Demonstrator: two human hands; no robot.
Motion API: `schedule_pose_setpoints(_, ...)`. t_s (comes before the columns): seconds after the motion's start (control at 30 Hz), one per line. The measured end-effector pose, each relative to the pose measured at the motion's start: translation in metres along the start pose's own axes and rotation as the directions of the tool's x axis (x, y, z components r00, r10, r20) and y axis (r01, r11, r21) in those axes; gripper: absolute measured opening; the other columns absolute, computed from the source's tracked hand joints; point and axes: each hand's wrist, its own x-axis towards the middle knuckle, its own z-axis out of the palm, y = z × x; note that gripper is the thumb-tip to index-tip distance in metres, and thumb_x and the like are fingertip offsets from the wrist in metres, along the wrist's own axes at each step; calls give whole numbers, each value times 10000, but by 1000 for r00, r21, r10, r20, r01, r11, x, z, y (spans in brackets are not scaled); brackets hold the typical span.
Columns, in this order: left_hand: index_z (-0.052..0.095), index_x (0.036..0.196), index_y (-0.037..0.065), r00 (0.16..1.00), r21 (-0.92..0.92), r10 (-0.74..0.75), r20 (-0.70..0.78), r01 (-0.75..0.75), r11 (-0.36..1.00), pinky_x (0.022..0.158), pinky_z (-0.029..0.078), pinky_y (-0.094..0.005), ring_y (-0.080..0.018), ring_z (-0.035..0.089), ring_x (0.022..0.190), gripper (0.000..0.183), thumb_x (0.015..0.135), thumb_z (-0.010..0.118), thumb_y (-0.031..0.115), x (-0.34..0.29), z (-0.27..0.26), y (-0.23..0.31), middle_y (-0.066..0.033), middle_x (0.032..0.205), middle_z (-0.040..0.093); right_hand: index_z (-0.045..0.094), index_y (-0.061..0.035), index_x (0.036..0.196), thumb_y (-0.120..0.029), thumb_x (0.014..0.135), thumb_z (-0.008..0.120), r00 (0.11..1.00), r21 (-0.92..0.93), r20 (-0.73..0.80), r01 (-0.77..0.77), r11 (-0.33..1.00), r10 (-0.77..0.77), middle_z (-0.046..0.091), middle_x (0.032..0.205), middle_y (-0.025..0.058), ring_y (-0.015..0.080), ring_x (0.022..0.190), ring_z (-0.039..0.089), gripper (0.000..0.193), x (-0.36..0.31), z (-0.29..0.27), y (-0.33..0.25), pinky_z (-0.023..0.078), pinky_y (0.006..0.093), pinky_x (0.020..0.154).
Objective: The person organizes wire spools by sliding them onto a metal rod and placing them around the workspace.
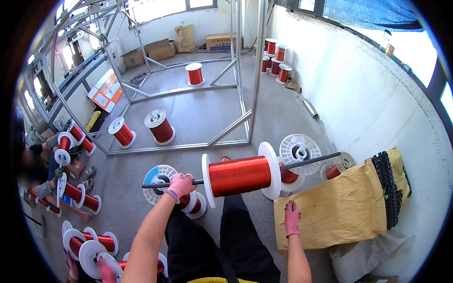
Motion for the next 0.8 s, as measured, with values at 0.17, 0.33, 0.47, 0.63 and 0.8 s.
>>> schedule_pose_setpoints(0.17, 666, 880, 65, 999, 23, -5, 34, 5, 1000, 765, 504, -398, -311, 641, 830, 298, 759, 553, 312, 1, -2, -5, -149, 865, 662, 534, 24, 1135, -322, 923, 480, 949, 307, -146, 314, 899, -281, 627, 918, 108, 165, 809, 568, 409, 16, -16, -172, 444, 292, 728)
schedule_pose_setpoints(0.33, 642, 917, 65, 1000, 7, 17, -5, -17, 1000, 782, 498, -399, -315, 633, 865, 306, 756, 564, 314, -1, 1, -5, -149, 915, 656, 396, 38, 1284, -423, 868, 508, 914, -264, 39, 400, 878, -405, 579, 1124, 242, 355, 1087, 544, 631, 40, 15, -291, 431, 382, 893)
schedule_pose_setpoints(0.47, 659, 894, 71, 998, -17, 15, -62, -16, 1000, 781, 499, -401, -312, 634, 868, 301, 749, 587, 325, 3, 3, -3, -139, 919, 659, 512, 56, 1130, -438, 862, 485, 930, -467, 245, 360, 808, -274, 577, 1110, 248, 400, 1064, 531, 563, 53, 37, -284, 411, 424, 915)
schedule_pose_setpoints(0.63, 672, 865, 73, 976, 14, 119, -184, -118, 993, 780, 493, -386, -291, 620, 884, 291, 740, 611, 328, -1, 14, -13, -109, 954, 637, 576, 39, 1064, -413, 861, 470, 923, -484, 290, 368, 794, -251, 577, 1107, 247, 381, 1058, 541, 507, 60, 46, -273, 412, 431, 926)
schedule_pose_setpoints(0.8, 607, 864, 78, 839, -22, 225, -496, -271, 962, 775, 466, -390, -270, 593, 879, 276, 727, 665, 311, -12, 23, -5, -71, 1043, 568, 591, 31, 1062, -407, 853, 475, 939, -513, 266, 328, 793, -216, 584, 1094, 252, 373, 1046, 557, 499, 61, 46, -282, 421, 429, 921)
